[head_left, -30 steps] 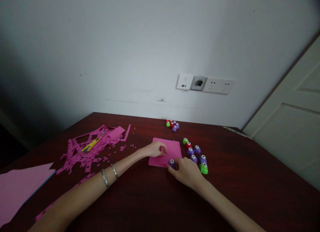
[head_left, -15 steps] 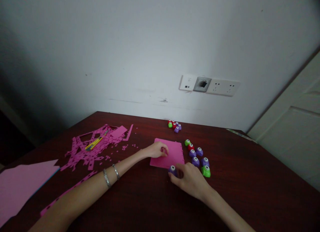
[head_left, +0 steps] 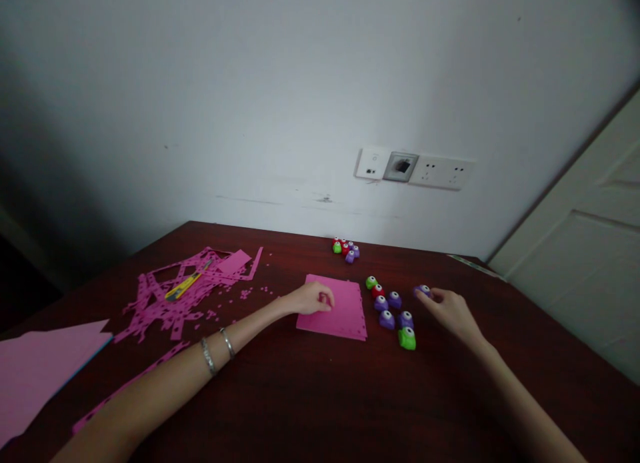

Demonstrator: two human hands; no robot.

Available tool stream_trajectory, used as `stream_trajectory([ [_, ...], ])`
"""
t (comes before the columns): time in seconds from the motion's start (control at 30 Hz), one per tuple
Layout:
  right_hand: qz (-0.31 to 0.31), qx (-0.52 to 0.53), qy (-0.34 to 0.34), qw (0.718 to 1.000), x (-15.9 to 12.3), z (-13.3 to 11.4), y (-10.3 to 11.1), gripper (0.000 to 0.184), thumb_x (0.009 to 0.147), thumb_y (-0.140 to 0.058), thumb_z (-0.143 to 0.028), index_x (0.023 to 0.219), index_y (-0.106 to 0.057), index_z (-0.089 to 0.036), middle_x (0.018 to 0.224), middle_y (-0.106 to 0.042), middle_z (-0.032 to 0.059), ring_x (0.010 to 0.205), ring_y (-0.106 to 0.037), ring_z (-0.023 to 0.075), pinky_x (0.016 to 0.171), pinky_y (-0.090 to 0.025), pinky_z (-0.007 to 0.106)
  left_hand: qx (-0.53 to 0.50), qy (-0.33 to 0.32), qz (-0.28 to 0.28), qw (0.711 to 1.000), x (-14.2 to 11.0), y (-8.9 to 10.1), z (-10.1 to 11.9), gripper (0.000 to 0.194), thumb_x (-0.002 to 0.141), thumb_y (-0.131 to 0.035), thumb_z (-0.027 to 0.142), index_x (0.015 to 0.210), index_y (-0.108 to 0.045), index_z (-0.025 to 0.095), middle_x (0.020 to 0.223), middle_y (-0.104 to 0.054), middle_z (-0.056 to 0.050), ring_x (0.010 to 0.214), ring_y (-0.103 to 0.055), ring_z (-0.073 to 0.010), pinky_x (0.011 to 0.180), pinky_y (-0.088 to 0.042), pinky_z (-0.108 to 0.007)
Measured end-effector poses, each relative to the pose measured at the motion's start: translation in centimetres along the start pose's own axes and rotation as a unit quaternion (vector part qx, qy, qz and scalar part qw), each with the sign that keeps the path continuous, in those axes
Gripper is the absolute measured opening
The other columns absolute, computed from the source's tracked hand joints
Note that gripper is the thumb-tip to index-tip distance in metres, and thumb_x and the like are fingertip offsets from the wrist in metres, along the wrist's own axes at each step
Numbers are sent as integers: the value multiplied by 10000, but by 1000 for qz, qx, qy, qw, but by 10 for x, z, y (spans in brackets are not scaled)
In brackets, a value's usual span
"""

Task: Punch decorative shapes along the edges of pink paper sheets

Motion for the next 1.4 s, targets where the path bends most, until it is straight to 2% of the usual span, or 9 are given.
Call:
stream_trajectory([
  [0.2, -121, 2, 39, 992, 0, 9, -34, 451, 754, -429, -555, 559, -532, -161, 527, -528, 14, 519, -456, 137, 508, -311, 239, 2, -5, -7, 1000, -1, 0, 2, 143, 724, -594, 186, 843, -662, 143, 727, -578, -3, 642, -467, -96, 594, -361, -202],
  [0.4, -132, -16, 33, 991, -2, 10, -36, 447, 747, -442, -567, 576, -545, -166, 546, -549, 23, 512, -481, 139, 497, -303, 237, -6, -13, -10, 1000, 0, 0, 1, 152, 725, -591, 201, 846, -661, 142, 732, -582, -4, 642, -461, -95, 596, -360, -202],
  [0.5, -111, -24, 17, 993, -2, 9, -23, 473, 716, -469, -605, 525, -536, -177, 505, -536, 18, 484, -481, 139, 470, -283, 233, -11, -17, -5, 1000, 1, 0, -1, 147, 719, -598, 210, 835, -664, 147, 723, -585, -2, 632, -460, -95, 595, -360, -205],
  [0.6, -47, -16, 25, 998, -1, -3, 3, 498, 741, -443, -610, 490, -513, -185, 456, -501, 7, 461, -468, 135, 463, -279, 234, -15, -20, 0, 1000, 1, 0, -1, 143, 715, -602, 212, 827, -668, 152, 717, -588, 0, 632, -466, -99, 595, -361, -210],
  [0.73, 48, 37, 90, 994, -14, -52, 30, 443, 821, -398, -524, 555, -508, -187, 484, -512, -3, 471, -465, 121, 495, -306, 233, -14, -21, 1, 1000, 0, 0, -1, 138, 716, -600, 212, 821, -669, 155, 713, -580, 1, 639, -470, -106, 585, -359, -214],
  [0.87, -47, 61, 182, 980, -45, -120, -8, 315, 845, -399, -404, 679, -555, -187, 541, -558, -1, 491, -496, 121, 505, -318, 225, -16, -24, 2, 1000, 0, 0, 0, 137, 712, -597, 189, 825, -666, 153, 697, -572, 5, 620, -459, -100, 564, -354, -208],
  [1.0, -104, 5, 226, 969, -73, -155, -52, 178, 823, -436, -287, 776, -585, -200, 593, -601, -3, 531, -541, 129, 507, -280, 228, -12, -32, 6, 999, 1, 1, 1, 136, 716, -587, 175, 822, -666, 148, 689, -580, 6, 614, -462, -98, 570, -360, -206],
  [1.13, -105, 0, 226, 968, -82, -158, -72, 165, 828, -438, -248, 764, -579, -190, 614, -616, 8, 549, -557, 131, 517, -278, 230, -9, -33, 3, 999, 2, 0, 2, 135, 719, -581, 171, 823, -664, 152, 701, -591, 7, 622, -472, -97, 572, -364, -201],
  [1.4, -91, -37, 241, 966, -83, -156, -87, 189, 874, -389, -242, 811, -555, -178, 623, -639, 18, 550, -593, 146, 503, -252, 244, -2, -22, 6, 1000, 2, 2, 0, 138, 722, -580, 178, 832, -659, 154, 667, -559, 16, 596, -462, -95, 544, -355, -197],
])
Point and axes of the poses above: each hand's wrist, its own x-axis towards the middle knuckle, its own y-axis out of the back of the hand, z = x × y, the point moved 10 cm from there along x, towards the middle knuckle
